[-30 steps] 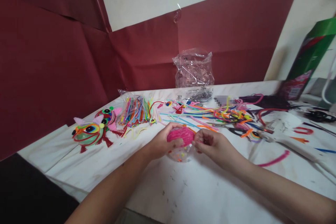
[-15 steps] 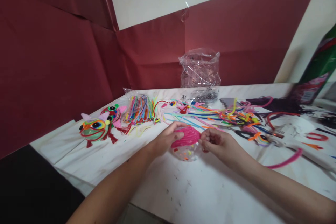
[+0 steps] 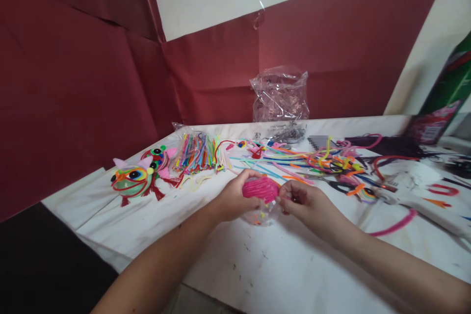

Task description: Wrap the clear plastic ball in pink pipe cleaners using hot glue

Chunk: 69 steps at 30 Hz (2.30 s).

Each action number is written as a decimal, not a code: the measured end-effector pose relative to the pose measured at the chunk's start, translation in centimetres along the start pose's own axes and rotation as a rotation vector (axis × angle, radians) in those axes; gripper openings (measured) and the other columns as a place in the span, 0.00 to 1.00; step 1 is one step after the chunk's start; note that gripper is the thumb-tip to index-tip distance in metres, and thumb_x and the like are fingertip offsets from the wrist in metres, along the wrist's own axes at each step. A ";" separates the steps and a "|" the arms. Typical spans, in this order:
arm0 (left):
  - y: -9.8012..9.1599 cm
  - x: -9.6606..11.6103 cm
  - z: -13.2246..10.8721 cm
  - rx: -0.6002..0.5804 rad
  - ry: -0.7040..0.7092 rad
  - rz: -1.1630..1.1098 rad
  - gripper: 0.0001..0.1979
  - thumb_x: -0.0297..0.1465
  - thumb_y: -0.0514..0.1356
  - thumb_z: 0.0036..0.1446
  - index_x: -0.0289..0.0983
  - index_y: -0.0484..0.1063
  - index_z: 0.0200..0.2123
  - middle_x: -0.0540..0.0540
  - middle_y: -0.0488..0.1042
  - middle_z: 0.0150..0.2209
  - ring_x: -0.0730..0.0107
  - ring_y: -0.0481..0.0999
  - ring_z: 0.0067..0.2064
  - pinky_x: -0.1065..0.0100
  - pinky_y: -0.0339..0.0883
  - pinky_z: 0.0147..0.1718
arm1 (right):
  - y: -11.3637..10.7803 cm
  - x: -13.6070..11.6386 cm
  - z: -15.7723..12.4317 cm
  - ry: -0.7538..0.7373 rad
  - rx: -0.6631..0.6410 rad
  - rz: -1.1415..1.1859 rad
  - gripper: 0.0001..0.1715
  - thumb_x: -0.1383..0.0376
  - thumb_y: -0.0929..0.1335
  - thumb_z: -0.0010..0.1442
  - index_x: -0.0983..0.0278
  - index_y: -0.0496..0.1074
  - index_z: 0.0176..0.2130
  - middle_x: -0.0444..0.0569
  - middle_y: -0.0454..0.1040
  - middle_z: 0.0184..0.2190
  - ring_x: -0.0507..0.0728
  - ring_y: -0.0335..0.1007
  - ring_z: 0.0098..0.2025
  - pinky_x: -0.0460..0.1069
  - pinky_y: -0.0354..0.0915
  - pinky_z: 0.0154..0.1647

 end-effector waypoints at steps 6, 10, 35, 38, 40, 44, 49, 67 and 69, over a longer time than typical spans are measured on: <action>-0.1 0.2 -0.1 0.013 0.028 0.056 0.25 0.28 0.62 0.38 0.37 0.65 0.44 0.49 0.69 0.37 0.67 0.68 0.35 0.68 0.62 0.34 | 0.0 -0.1 0.0 -0.001 0.005 -0.014 0.10 0.58 0.68 0.47 0.60 0.63 0.22 0.39 0.64 0.17 0.52 0.62 0.22 0.48 0.60 0.25; -0.2 -0.2 0.1 -0.059 0.043 -0.062 0.21 0.38 0.60 0.46 0.37 0.65 0.45 0.46 0.69 0.40 0.64 0.69 0.38 0.67 0.62 0.35 | 0.2 0.1 0.0 0.003 -0.006 -0.012 0.11 0.57 0.67 0.48 0.60 0.64 0.22 0.39 0.63 0.17 0.52 0.62 0.22 0.48 0.60 0.25; -1.3 -2.9 1.4 0.287 0.129 -0.361 0.19 0.45 0.60 0.53 0.38 0.60 0.22 0.43 0.77 0.42 0.63 0.73 0.41 0.63 0.63 0.44 | 0.2 1.0 0.4 0.054 -0.019 0.090 0.16 0.54 0.70 0.47 0.59 0.63 0.21 0.40 0.63 0.19 0.52 0.63 0.23 0.49 0.64 0.26; -1.3 -3.0 1.4 0.304 0.109 -0.385 0.22 0.48 0.59 0.52 0.38 0.58 0.21 0.42 0.77 0.42 0.61 0.73 0.42 0.62 0.63 0.43 | 0.2 1.1 0.4 0.061 -0.019 0.082 0.17 0.52 0.70 0.46 0.59 0.63 0.21 0.40 0.63 0.19 0.52 0.63 0.23 0.49 0.65 0.26; -1.3 -2.9 1.5 0.301 0.106 -0.457 0.20 0.45 0.63 0.48 0.37 0.60 0.23 0.43 0.76 0.43 0.61 0.72 0.44 0.62 0.63 0.44 | 0.1 1.1 0.4 0.067 -0.017 0.082 0.18 0.51 0.71 0.46 0.59 0.64 0.21 0.40 0.63 0.19 0.52 0.62 0.22 0.50 0.66 0.26; -1.4 -2.3 1.4 0.192 0.127 -0.610 0.18 0.36 0.69 0.41 0.38 0.65 0.32 0.44 0.74 0.43 0.61 0.71 0.48 0.62 0.62 0.47 | -0.1 1.2 0.5 0.080 -0.006 0.082 0.18 0.50 0.70 0.47 0.60 0.64 0.22 0.41 0.64 0.20 0.52 0.63 0.23 0.50 0.68 0.28; -1.6 -1.7 1.0 0.042 0.168 -0.455 0.25 0.29 0.71 0.36 0.38 0.68 0.40 0.43 0.71 0.46 0.58 0.67 0.53 0.62 0.58 0.51 | -0.3 1.3 0.5 0.075 0.005 0.085 0.19 0.50 0.71 0.48 0.60 0.65 0.22 0.42 0.65 0.20 0.52 0.65 0.23 0.50 0.68 0.27; -0.6 -2.2 1.1 0.032 0.116 -0.253 0.20 0.39 0.64 0.49 0.37 0.66 0.43 0.46 0.71 0.41 0.67 0.72 0.38 0.67 0.64 0.37 | -0.2 1.2 0.2 0.068 0.016 0.035 0.19 0.49 0.68 0.52 0.59 0.64 0.24 0.42 0.66 0.20 0.53 0.65 0.24 0.49 0.67 0.28; -0.7 -1.8 0.9 0.057 0.138 -0.182 0.21 0.37 0.67 0.47 0.37 0.65 0.43 0.45 0.70 0.41 0.65 0.71 0.41 0.67 0.63 0.39 | -0.2 1.1 0.2 0.061 0.009 0.025 0.18 0.49 0.68 0.52 0.59 0.64 0.24 0.42 0.66 0.20 0.53 0.65 0.24 0.49 0.67 0.28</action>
Point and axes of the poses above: each hand's wrist, its own z-axis towards the middle knuckle, its own y-axis out of the palm, x = y × z, the point moved 5 cm from there along z, towards the middle knuckle
